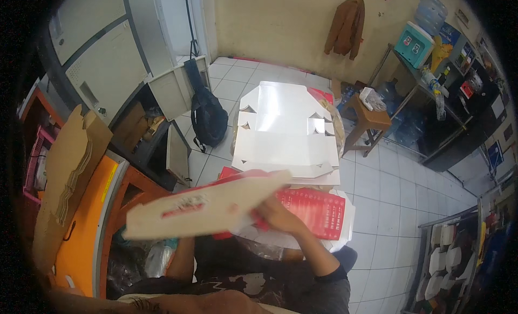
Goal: The person assembles flat-packed cardboard boxes by folding the flaps and tucking them into slots to form a three-dimensional container. They handle multiple red and white boxes, stacking the finished ones on a nearby table.
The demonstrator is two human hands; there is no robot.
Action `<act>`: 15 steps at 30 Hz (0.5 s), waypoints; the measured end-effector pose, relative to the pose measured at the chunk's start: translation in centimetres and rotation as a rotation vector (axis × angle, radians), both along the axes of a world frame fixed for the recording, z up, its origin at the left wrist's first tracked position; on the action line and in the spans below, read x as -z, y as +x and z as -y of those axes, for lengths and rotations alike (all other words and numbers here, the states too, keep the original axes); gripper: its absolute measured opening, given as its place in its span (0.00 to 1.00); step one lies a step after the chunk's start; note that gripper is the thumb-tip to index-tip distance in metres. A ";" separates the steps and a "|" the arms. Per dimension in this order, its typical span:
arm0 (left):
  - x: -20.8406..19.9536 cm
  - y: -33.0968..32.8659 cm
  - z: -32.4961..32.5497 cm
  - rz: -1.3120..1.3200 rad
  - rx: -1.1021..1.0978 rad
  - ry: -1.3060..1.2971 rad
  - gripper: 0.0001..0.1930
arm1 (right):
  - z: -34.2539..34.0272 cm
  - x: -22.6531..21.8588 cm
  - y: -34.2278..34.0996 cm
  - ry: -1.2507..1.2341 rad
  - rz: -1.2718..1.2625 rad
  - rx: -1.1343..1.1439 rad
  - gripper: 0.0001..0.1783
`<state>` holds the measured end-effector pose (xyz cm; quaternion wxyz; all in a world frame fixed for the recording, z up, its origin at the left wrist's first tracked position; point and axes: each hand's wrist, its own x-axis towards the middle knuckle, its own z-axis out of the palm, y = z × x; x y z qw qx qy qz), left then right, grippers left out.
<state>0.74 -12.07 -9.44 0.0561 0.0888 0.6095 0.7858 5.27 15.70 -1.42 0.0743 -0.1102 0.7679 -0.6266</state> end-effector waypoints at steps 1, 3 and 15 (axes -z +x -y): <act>0.3 -0.2 0.1 -0.005 0.026 -0.070 0.19 | 0.4 -2.8 0.3 -0.045 0.073 0.041 0.25; -0.5 -0.5 0.8 -0.028 0.068 -0.288 0.20 | 0.9 -2.7 0.1 0.050 -0.002 0.008 0.23; -13.2 3.2 -2.4 -0.190 -0.011 -0.364 0.17 | 4.3 -6.1 -1.2 0.129 -0.259 0.011 0.22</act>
